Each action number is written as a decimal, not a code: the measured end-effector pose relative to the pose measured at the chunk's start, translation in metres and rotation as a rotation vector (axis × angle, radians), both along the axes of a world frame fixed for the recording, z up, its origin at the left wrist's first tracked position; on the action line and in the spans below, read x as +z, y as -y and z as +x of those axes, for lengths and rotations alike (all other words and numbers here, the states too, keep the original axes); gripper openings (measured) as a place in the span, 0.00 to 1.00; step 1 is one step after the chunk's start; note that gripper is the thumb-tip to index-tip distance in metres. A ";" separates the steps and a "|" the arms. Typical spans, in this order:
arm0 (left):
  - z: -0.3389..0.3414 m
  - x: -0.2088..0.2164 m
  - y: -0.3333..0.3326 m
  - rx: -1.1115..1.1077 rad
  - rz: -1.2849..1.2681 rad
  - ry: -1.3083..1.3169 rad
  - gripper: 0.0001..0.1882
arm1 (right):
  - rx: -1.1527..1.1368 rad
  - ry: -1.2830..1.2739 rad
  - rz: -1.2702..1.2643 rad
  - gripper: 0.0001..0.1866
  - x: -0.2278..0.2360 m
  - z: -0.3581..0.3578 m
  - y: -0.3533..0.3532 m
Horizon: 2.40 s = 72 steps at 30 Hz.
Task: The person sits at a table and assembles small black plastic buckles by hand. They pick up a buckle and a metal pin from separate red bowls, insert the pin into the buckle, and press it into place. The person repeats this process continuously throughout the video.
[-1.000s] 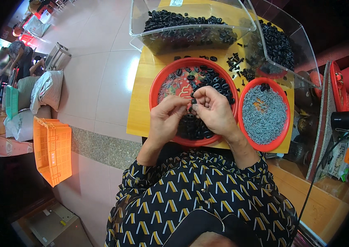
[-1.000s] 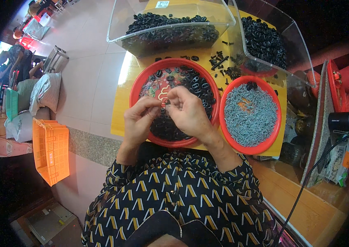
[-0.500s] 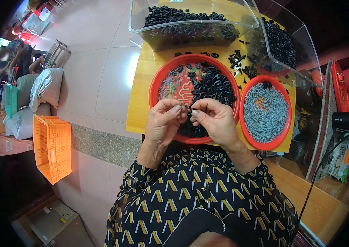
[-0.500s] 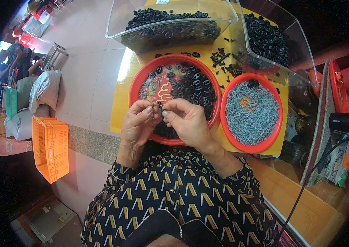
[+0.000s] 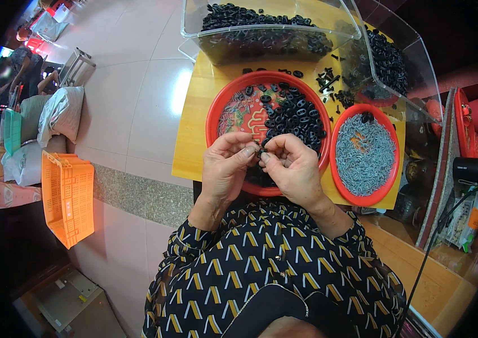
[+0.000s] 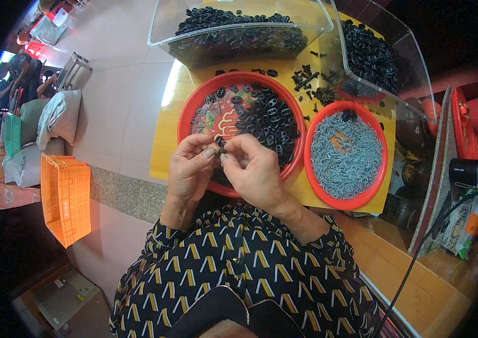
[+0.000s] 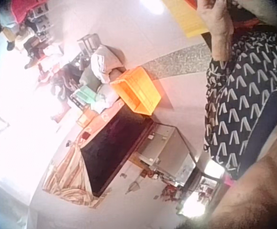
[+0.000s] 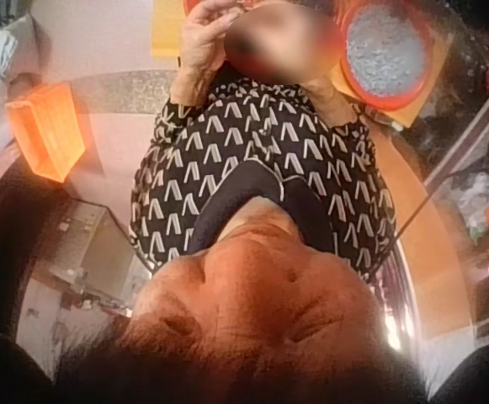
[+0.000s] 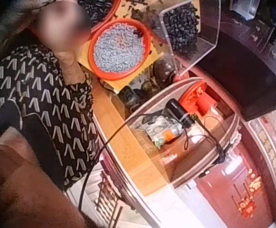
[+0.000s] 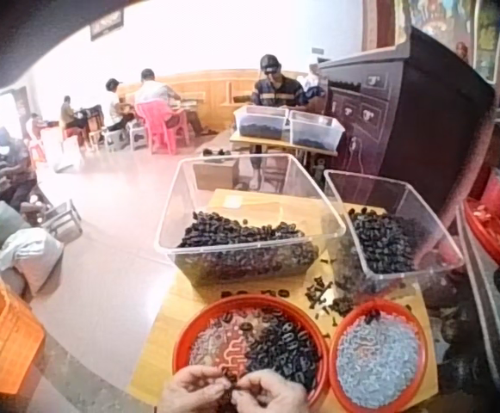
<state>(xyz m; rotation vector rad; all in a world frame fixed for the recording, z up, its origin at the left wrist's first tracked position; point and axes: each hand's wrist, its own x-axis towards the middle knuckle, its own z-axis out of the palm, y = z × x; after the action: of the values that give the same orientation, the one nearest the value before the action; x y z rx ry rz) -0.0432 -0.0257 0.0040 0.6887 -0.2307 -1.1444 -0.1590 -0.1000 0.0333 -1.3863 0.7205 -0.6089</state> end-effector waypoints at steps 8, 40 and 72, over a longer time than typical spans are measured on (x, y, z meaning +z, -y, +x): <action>-0.002 -0.001 0.000 0.026 0.026 0.092 0.11 | -0.009 -0.049 -0.080 0.05 -0.005 -0.001 0.001; 0.027 0.001 -0.007 0.108 0.325 1.148 0.09 | 0.163 0.145 0.429 0.07 -0.013 -0.031 0.031; 0.013 0.001 -0.001 -0.230 0.148 0.205 0.13 | 0.089 0.252 0.578 0.08 -0.006 -0.028 0.025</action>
<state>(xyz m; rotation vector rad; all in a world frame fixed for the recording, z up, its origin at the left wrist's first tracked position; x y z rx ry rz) -0.0297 -0.0251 0.0054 0.9295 -0.4100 -1.3199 -0.1873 -0.1250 0.0275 -0.7855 0.5675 -0.4460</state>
